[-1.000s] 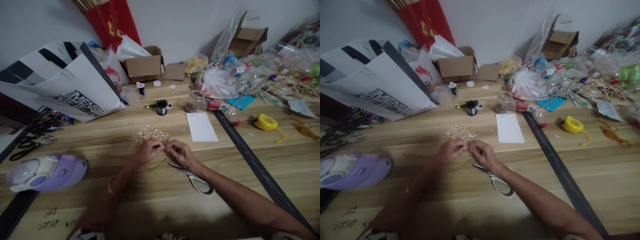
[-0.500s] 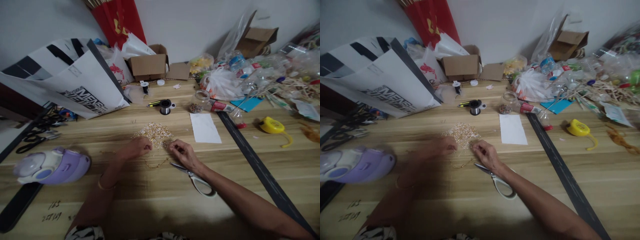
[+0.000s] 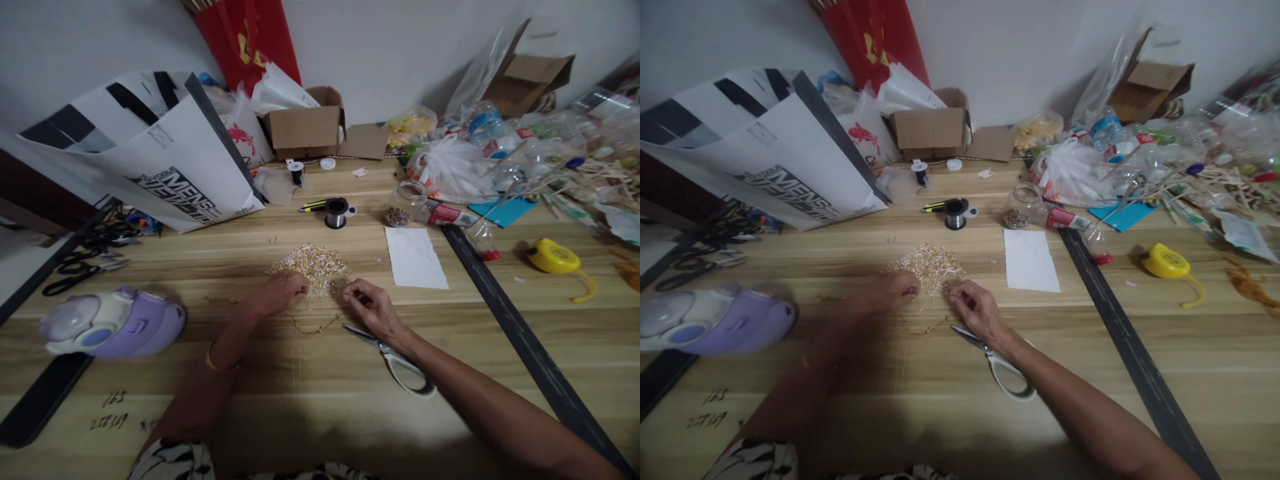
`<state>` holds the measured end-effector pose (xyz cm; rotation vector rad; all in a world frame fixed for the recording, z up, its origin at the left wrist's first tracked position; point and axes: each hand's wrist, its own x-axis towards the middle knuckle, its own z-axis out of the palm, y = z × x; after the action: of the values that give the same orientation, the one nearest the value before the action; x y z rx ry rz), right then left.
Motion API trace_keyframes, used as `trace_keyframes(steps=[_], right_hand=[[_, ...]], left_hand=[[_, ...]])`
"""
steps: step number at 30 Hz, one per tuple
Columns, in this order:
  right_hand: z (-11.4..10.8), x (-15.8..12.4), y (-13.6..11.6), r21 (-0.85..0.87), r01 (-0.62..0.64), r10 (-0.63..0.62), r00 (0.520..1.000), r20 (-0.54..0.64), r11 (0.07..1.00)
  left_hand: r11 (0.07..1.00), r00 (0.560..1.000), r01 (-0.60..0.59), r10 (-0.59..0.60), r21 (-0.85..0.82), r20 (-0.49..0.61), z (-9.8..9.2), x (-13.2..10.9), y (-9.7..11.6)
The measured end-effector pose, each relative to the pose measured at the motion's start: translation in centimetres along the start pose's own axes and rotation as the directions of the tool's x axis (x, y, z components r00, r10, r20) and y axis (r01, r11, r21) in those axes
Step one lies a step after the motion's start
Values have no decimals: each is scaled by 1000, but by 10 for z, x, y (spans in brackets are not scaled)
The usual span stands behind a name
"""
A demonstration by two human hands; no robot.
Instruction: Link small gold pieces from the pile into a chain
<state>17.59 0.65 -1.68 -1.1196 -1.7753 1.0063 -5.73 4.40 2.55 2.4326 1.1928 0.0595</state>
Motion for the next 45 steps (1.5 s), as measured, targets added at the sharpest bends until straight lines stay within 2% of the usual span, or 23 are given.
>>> trace_keyframes(steps=[4,7,11,18,27,33,38,45], right_hand=[[0,0,1,-1,4,-4,1000,12,1000],[0,0,0,-6,8,-8,1000,14,1000],[0,0,3,0,6,-6,1000,16,1000],[1,0,5,4,6,-6,1000,19,1000],[-1,0,1,-12,22,-22,1000,22,1000],[0,0,2,1,13,-13,1000,22,1000],[-1,0,0,-17,2,-2,1000,19,1000],[0,0,3,-15,5,-4,1000,16,1000]], left_hand=[[999,999,-8,5,-52,-46,2,4,-5],[991,999,-6,1,-135,-37,-1,5,-8],[987,997,18,-30,-159,-69,-7,2,-13],[993,997,35,-43,-117,-60,-9,-2,-16],[998,996,47,-50,-43,-78,0,2,-5],[999,997,9,-12,-40,-83,9,8,1],[1000,998,5,-6,-19,-68,9,9,5],[999,996,-4,1,-35,-84,9,8,-3]])
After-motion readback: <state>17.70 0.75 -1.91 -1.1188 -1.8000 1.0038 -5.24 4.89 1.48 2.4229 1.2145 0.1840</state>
